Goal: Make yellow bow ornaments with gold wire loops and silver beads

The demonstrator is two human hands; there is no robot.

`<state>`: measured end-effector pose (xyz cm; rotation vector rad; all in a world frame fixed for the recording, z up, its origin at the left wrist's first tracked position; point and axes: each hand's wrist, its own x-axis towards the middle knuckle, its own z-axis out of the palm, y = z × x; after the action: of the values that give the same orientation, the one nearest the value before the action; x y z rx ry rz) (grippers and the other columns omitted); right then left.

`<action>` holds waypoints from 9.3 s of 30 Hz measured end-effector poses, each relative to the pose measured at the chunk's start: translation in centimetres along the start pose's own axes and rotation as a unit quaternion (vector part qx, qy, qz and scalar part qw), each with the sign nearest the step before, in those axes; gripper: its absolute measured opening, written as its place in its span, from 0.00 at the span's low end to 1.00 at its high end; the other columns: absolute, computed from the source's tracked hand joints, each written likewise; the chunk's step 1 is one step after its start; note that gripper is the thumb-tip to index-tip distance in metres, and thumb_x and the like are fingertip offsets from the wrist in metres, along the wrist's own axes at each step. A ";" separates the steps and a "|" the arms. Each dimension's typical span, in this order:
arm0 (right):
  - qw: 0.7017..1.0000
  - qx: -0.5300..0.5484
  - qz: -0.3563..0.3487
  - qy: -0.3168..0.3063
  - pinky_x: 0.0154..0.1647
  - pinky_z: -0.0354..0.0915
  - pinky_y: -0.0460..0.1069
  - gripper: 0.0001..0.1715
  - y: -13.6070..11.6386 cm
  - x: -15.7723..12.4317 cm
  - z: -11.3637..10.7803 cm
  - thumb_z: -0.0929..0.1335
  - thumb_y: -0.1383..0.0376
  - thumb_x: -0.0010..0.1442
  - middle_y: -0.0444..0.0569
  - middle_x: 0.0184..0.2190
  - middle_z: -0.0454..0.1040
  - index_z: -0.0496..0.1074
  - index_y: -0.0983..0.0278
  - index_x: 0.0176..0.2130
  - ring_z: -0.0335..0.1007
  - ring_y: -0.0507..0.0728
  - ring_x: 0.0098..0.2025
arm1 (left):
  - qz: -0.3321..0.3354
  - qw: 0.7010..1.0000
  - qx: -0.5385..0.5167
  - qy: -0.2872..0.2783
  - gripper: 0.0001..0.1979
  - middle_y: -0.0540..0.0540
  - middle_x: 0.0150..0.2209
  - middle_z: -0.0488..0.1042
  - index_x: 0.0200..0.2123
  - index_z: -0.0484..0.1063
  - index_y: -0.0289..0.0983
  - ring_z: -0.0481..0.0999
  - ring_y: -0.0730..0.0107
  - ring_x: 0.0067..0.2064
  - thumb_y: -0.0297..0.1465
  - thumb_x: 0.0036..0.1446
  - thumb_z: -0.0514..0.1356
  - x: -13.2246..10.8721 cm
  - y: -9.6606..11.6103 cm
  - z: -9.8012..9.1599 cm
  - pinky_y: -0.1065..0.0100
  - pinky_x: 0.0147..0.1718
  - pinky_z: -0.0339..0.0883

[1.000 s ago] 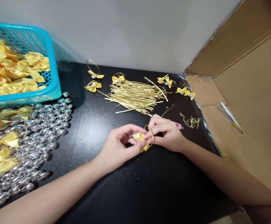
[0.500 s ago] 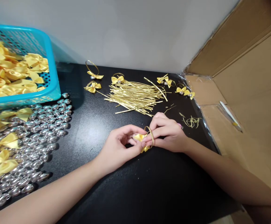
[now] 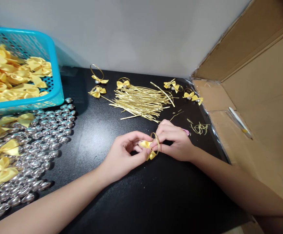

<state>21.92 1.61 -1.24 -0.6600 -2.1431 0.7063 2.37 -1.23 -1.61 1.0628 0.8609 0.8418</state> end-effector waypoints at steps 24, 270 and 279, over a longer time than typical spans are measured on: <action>1.000 0.008 -0.019 -0.016 0.37 0.61 0.51 0.07 0.5 0.0 -0.6 0.72 0.62 0.58 0.45 0.26 0.72 0.77 0.64 0.32 0.65 0.51 0.31 | -0.018 0.999 -0.034 -0.005 0.08 0.52 0.23 0.74 0.35 0.76 0.35 0.71 0.79 0.24 0.25 0.49 0.68 0.0 0.2 -0.1 0.79 0.23 0.65; 0.948 -0.270 -0.020 0.168 0.39 0.60 0.54 0.07 -2.4 -0.9 1.8 0.71 0.72 0.56 0.44 0.29 0.72 0.72 0.60 0.29 0.66 0.55 0.35 | -0.021 0.997 -0.073 0.022 0.03 0.49 0.24 0.80 0.33 0.76 0.33 0.79 0.75 0.26 0.24 0.52 0.64 0.4 0.0 0.0 0.77 0.26 0.73; 0.945 -0.266 0.039 0.187 0.39 0.62 0.54 0.04 -2.5 -0.8 1.9 0.70 0.70 0.57 0.46 0.31 0.71 0.74 0.62 0.31 0.67 0.55 0.36 | -0.013 0.996 -0.087 -0.008 0.06 0.48 0.27 0.81 0.38 0.76 0.33 0.80 0.75 0.29 0.26 0.56 0.62 0.4 -0.2 -0.5 0.77 0.30 0.74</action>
<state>20.33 -1.20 -1.07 -1.0722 -1.9519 0.0126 2.11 -0.78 -1.97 0.9033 0.7706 0.8690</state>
